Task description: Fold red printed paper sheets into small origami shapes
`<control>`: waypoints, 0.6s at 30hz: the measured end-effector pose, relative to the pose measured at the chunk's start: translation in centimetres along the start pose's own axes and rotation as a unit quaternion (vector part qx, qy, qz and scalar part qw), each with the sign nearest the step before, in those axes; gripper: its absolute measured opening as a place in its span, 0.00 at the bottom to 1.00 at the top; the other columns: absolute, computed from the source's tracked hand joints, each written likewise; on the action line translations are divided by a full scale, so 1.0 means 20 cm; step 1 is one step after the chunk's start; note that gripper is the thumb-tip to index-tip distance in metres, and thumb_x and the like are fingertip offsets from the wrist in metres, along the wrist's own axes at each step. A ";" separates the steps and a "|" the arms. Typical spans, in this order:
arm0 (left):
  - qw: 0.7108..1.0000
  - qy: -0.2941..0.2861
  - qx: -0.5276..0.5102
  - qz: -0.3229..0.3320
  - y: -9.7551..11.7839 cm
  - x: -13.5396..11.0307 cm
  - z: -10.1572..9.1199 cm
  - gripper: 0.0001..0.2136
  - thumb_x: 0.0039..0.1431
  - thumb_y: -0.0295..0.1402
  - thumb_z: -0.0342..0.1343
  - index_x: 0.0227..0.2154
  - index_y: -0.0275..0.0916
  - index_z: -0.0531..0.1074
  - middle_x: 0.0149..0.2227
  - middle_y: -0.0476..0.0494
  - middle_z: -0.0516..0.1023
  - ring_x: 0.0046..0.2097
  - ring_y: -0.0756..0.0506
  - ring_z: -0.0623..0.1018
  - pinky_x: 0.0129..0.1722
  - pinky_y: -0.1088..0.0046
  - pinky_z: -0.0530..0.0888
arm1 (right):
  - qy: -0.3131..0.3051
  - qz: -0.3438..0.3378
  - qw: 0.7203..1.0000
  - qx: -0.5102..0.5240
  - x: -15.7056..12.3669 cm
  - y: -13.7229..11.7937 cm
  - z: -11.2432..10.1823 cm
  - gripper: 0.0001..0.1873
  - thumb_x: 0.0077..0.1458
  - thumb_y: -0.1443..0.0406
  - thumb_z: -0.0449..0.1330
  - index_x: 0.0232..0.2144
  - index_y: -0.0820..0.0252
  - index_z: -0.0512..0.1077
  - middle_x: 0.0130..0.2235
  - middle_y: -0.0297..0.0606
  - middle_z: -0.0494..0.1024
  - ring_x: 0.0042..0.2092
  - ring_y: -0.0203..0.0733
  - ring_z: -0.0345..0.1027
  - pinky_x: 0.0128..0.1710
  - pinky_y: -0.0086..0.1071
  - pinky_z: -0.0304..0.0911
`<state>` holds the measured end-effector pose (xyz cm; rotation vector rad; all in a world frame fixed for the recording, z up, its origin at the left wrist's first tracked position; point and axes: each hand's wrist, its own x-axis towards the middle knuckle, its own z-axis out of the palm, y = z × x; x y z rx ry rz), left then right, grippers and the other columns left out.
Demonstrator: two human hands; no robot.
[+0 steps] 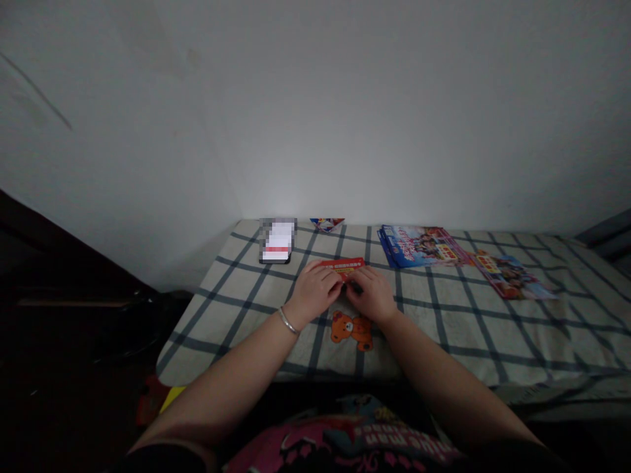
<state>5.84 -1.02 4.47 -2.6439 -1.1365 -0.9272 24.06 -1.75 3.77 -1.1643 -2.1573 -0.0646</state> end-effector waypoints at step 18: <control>1.000 -0.008 0.003 -0.012 -0.05 -0.01 -0.03 0.06 0.60 0.31 0.54 0.28 0.42 0.73 0.33 0.49 0.79 0.39 0.46 0.75 0.56 0.57 0.65 | 0.007 0.014 0.999 0.032 0.01 0.05 -0.01 0.05 0.48 0.71 0.59 0.28 0.56 0.71 0.31 0.36 0.76 0.37 0.44 0.67 0.40 0.37 0.63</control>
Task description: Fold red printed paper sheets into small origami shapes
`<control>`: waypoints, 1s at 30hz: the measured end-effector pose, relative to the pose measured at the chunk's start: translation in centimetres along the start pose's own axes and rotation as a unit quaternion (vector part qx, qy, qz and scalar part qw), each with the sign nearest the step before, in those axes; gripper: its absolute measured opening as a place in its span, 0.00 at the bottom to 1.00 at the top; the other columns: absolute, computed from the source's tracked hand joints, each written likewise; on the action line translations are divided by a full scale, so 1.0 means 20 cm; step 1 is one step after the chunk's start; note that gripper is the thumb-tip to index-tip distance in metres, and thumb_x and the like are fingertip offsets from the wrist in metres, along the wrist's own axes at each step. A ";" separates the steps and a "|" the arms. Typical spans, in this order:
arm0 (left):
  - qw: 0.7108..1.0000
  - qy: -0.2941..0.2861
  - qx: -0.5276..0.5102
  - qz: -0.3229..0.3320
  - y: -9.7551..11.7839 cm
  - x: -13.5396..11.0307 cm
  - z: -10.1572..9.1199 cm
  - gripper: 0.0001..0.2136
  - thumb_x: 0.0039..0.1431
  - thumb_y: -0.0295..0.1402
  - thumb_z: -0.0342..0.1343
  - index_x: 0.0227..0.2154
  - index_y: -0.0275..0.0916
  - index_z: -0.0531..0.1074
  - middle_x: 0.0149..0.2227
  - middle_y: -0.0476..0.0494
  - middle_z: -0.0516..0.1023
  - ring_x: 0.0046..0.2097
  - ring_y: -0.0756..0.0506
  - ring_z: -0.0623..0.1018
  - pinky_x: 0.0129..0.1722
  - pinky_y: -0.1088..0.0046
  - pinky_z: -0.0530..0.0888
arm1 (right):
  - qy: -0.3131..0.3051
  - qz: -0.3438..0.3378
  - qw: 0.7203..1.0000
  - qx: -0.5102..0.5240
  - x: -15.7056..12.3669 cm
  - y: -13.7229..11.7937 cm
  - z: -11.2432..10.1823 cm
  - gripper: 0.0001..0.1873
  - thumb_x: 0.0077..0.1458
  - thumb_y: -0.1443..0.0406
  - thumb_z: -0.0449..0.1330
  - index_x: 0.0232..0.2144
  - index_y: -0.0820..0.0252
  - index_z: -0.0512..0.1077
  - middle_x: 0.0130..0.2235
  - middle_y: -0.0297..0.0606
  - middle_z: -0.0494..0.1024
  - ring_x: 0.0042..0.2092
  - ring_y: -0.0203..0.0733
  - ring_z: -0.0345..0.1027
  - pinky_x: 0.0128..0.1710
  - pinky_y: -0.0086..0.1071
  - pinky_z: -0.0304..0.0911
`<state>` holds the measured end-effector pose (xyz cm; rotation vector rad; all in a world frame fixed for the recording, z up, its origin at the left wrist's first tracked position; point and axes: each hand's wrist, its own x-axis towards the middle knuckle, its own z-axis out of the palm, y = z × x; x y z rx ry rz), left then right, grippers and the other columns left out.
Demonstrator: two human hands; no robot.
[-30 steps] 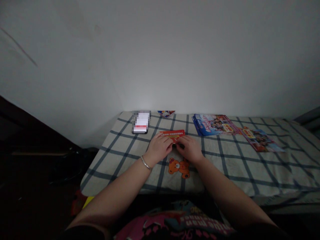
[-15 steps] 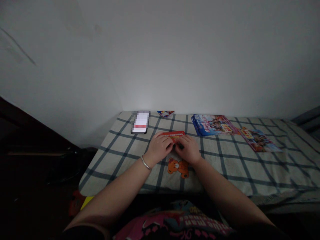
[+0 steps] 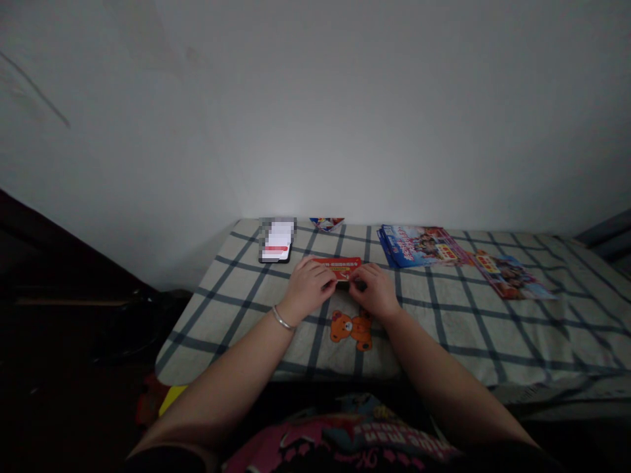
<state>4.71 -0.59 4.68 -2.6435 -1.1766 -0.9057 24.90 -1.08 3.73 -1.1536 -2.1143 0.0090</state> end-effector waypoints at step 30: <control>0.996 0.060 -0.054 -0.026 -0.10 -0.02 0.03 0.04 0.61 0.30 0.53 0.33 0.40 0.72 0.35 0.46 0.78 0.40 0.45 0.76 0.42 0.66 0.73 | 0.091 0.030 0.995 0.001 -0.02 0.06 -0.03 0.06 0.55 0.67 0.59 0.37 0.55 0.72 0.43 0.40 0.77 0.46 0.47 0.67 0.48 0.42 0.64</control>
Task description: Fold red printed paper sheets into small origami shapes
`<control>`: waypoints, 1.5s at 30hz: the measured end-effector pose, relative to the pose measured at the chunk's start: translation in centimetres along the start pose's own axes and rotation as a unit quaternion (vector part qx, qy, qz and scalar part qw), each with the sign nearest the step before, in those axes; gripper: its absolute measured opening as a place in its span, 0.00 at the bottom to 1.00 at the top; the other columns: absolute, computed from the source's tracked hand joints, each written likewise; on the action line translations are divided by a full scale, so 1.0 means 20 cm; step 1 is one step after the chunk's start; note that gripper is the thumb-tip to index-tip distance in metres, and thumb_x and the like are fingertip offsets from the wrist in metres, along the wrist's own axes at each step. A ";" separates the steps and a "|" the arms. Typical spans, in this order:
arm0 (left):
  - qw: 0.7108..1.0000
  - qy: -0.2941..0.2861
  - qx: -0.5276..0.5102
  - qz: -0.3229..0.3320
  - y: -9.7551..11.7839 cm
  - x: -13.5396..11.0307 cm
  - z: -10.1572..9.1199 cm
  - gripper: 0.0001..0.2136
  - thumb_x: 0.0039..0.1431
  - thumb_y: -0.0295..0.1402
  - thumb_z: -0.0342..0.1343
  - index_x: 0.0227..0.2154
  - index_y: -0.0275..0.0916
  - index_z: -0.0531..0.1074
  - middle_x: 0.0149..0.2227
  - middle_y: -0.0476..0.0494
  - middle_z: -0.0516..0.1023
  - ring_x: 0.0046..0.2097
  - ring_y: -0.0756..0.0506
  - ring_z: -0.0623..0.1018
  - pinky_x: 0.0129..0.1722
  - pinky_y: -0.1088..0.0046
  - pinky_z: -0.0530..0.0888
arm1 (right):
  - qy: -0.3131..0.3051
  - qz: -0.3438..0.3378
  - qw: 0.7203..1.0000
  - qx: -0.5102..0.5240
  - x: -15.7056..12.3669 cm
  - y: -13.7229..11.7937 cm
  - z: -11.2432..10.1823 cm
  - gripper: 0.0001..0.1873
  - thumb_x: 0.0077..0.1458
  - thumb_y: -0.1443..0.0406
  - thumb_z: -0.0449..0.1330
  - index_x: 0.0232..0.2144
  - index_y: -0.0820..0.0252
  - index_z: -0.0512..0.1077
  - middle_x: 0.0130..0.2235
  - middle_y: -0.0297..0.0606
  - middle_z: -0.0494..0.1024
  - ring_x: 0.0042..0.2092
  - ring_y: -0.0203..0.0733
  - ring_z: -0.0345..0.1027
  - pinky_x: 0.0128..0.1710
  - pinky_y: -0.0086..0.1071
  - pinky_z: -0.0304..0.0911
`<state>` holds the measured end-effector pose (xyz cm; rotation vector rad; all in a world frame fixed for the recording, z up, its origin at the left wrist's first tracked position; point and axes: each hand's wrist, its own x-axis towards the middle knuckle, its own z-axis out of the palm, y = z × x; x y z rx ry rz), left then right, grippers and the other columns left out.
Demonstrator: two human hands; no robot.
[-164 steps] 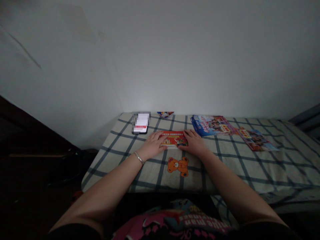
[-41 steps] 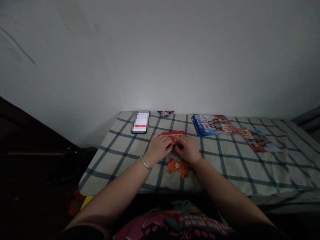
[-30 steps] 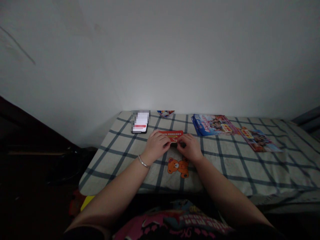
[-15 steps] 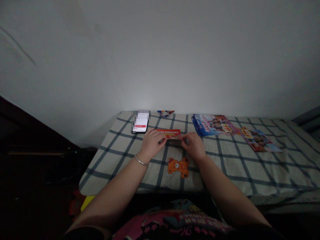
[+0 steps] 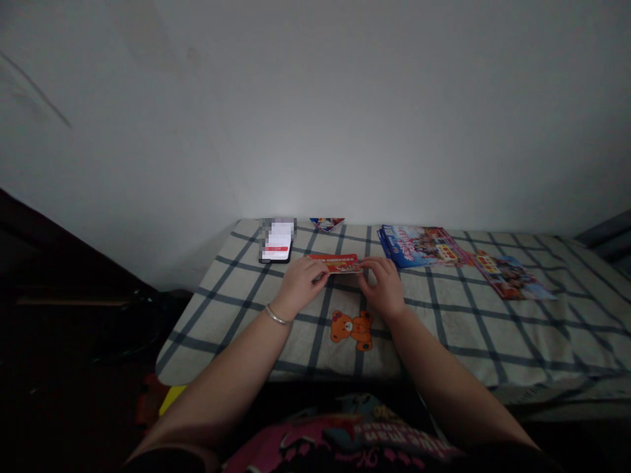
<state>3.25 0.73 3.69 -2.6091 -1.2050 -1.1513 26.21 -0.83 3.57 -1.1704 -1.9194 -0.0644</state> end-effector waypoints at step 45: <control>0.994 -0.049 0.099 -0.026 0.07 0.02 -0.04 0.04 0.56 0.27 0.53 0.33 0.41 0.72 0.34 0.47 0.77 0.40 0.44 0.75 0.59 0.56 0.62 | -0.062 -0.001 0.998 0.009 0.00 0.02 0.01 0.05 0.51 0.70 0.59 0.29 0.55 0.71 0.33 0.36 0.77 0.40 0.45 0.68 0.42 0.38 0.64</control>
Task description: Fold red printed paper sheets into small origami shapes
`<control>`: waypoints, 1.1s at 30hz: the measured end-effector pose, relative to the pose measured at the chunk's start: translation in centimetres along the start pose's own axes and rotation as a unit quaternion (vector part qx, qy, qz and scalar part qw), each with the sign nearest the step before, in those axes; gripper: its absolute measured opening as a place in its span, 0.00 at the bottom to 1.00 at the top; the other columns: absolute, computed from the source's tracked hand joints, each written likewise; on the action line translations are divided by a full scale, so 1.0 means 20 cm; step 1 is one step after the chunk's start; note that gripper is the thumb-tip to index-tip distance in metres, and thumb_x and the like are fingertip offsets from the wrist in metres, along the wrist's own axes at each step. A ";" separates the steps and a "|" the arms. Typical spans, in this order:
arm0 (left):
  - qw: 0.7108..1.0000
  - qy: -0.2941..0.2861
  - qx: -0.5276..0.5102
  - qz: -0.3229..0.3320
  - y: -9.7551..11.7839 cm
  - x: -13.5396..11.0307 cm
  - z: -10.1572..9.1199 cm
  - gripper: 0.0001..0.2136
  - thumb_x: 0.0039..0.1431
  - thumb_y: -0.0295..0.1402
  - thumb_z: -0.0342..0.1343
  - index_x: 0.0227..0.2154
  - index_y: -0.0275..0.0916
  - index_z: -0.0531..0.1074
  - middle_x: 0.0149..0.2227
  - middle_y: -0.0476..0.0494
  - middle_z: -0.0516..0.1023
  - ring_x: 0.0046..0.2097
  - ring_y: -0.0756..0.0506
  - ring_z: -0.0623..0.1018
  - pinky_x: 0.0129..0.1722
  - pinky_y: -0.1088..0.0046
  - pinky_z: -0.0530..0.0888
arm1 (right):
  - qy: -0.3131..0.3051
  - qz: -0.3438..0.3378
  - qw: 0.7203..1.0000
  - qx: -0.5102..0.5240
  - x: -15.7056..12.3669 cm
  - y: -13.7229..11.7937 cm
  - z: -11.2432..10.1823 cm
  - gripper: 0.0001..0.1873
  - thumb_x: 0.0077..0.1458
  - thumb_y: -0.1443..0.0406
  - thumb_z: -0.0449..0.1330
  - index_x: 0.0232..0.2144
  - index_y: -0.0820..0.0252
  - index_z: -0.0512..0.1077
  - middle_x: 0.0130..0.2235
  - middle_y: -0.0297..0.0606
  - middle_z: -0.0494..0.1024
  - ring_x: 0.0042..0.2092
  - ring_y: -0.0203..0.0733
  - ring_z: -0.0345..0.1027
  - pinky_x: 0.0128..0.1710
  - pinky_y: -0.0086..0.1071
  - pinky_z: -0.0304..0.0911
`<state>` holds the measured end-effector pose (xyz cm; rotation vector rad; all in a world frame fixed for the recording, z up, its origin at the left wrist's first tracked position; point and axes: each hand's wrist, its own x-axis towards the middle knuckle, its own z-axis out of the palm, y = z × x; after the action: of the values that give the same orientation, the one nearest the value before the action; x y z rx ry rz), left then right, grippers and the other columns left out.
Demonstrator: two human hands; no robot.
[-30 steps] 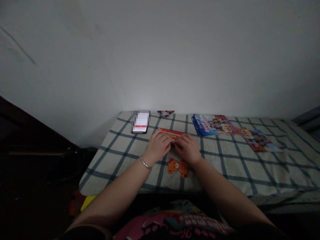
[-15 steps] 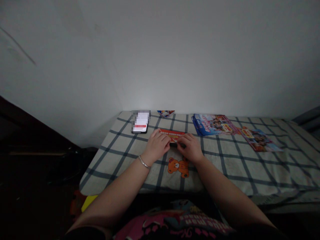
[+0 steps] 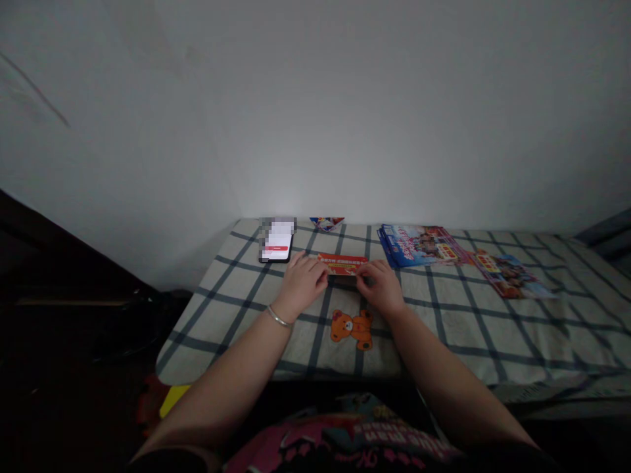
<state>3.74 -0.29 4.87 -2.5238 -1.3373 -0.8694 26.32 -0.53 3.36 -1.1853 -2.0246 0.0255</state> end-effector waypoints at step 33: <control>0.999 0.018 -0.039 0.027 -0.03 -0.01 0.02 0.09 0.57 0.33 0.59 0.41 0.42 0.74 0.42 0.44 0.75 0.44 0.43 0.73 0.45 0.63 0.69 | -0.013 -0.054 0.996 -0.075 0.00 -0.01 -0.01 0.03 0.53 0.68 0.59 0.29 0.56 0.72 0.31 0.38 0.77 0.38 0.45 0.68 0.41 0.38 0.64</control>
<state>3.41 0.08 4.28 -2.5750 -1.2420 -0.9694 26.40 -0.72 3.55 -1.1708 -2.1416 -0.1680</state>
